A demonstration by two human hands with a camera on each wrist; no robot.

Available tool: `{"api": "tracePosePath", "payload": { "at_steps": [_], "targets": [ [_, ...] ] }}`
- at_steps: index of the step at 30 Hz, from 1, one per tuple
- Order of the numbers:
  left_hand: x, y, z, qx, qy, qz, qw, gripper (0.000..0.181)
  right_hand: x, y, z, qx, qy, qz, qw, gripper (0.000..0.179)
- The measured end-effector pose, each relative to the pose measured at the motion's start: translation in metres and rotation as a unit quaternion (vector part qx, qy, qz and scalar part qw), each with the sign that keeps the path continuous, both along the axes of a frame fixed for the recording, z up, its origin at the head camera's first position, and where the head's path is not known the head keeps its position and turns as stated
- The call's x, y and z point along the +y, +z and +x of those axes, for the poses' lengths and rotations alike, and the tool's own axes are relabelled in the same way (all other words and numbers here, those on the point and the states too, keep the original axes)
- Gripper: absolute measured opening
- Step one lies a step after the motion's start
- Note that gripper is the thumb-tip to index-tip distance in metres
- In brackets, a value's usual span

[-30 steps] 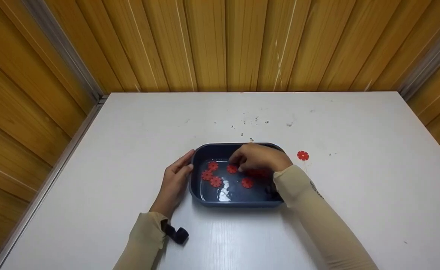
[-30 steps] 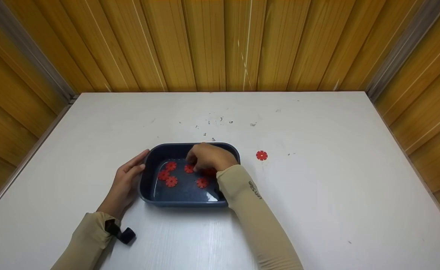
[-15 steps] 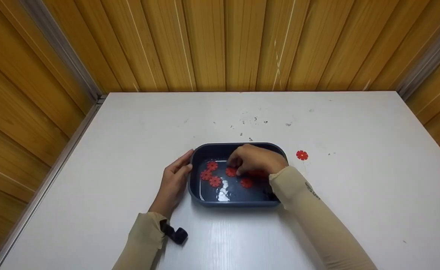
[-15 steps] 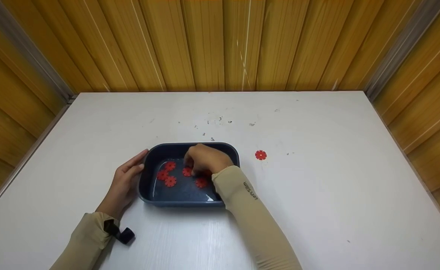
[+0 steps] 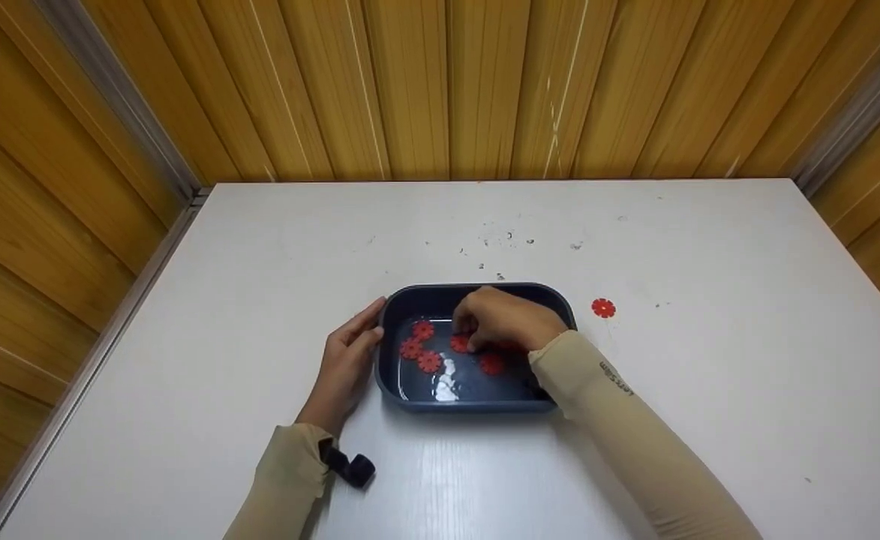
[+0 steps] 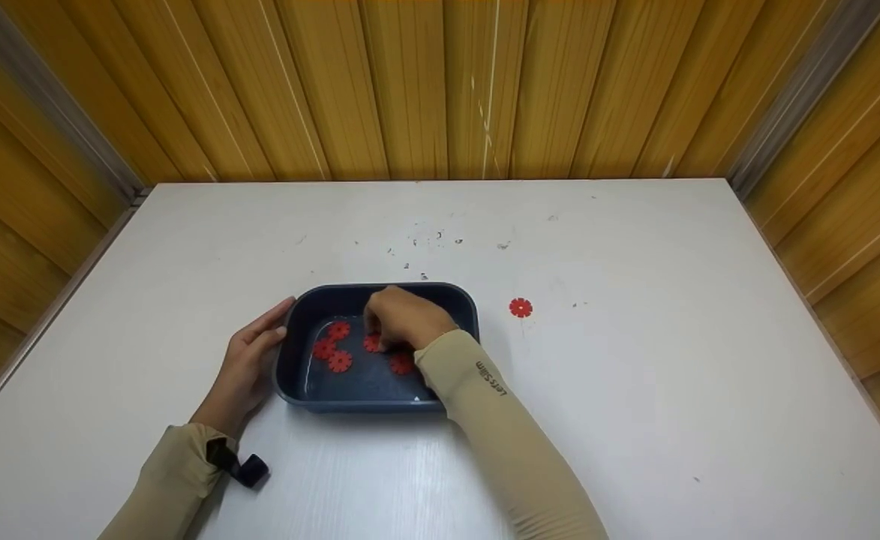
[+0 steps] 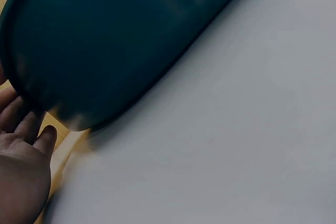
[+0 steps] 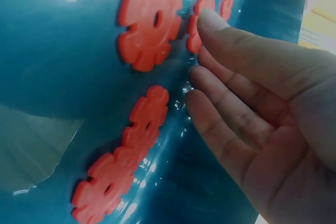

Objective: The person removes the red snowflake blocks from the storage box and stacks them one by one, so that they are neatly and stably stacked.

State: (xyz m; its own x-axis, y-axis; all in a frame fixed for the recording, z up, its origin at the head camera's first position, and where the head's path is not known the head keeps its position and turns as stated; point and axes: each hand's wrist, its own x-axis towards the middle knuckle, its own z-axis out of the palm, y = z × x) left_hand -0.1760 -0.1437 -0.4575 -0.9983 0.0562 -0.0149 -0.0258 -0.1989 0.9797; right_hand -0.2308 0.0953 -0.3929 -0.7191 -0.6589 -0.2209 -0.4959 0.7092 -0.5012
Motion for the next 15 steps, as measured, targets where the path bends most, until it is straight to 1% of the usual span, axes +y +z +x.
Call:
{"api": "tracePosePath", "payload": {
  "at_steps": [3,6,11,15],
  "targets": [
    [-0.0001,0.0,-0.0001,0.002,-0.001,0.004,1.0,0.049,-0.0011,-0.0017,0.0005,0.008,-0.001,0.0,1.0,0.024],
    [-0.0003,-0.0002,0.0005,0.006,-0.004,0.011,0.9999,0.049,-0.0021,-0.0026,0.0009,0.012,0.008,0.002,0.9999,0.022],
    [-0.0004,-0.0001,0.0008,0.006,-0.004,0.02,0.9998,0.049,-0.003,-0.003,0.0007,0.01,0.027,0.014,0.9995,0.018],
    [-0.0004,0.0002,0.0009,0.003,-0.002,0.02,0.9998,0.049,-0.0027,-0.0038,-0.0001,0.005,0.031,0.02,0.9993,0.018]
  ]
}}
